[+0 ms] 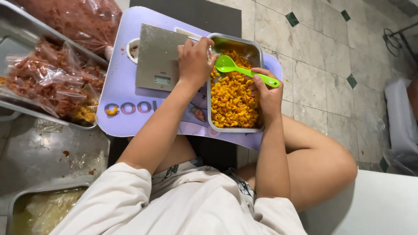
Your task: Scooping small snacks from a metal tray into plastic cups using a spoon.
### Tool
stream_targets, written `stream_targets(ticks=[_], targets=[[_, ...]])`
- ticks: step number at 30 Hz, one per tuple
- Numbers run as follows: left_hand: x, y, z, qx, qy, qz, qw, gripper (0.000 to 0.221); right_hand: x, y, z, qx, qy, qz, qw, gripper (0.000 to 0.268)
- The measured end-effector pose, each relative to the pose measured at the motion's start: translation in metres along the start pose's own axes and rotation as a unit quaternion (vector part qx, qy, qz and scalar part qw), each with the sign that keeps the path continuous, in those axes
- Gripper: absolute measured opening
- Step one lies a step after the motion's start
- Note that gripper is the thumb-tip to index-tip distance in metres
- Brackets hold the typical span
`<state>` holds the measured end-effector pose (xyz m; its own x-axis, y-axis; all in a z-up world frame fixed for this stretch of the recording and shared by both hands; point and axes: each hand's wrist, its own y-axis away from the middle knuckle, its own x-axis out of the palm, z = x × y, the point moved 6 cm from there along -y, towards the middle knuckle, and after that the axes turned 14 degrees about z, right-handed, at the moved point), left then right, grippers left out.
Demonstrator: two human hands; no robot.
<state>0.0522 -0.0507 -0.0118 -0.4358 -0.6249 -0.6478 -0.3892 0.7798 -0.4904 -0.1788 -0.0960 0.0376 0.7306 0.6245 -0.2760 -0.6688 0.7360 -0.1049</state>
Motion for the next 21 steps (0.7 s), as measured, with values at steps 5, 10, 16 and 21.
stream_targets(ticks=[5, 10, 16, 21], targets=[[0.001, 0.004, 0.001, 0.004, 0.014, -0.003, 1.000, 0.036, -0.001, 0.001, -0.003, -0.001, -0.002, -0.001, 1.000, 0.024], [0.000, 0.005, -0.002, 0.001, 0.034, 0.004, 0.999, 0.034, -0.002, 0.002, -0.001, -0.002, 0.002, 0.000, 1.000, 0.024], [-0.005, 0.005, -0.003, -0.003, 0.045, 0.006, 0.999, 0.033, -0.004, 0.001, 0.001, 0.014, -0.014, -0.019, 1.000, 0.023], [0.013, 0.002, 0.010, -0.024, 0.029, 0.030, 0.999, 0.035, -0.011, -0.002, -0.011, -0.031, 0.056, -0.003, 0.998, 0.022]])
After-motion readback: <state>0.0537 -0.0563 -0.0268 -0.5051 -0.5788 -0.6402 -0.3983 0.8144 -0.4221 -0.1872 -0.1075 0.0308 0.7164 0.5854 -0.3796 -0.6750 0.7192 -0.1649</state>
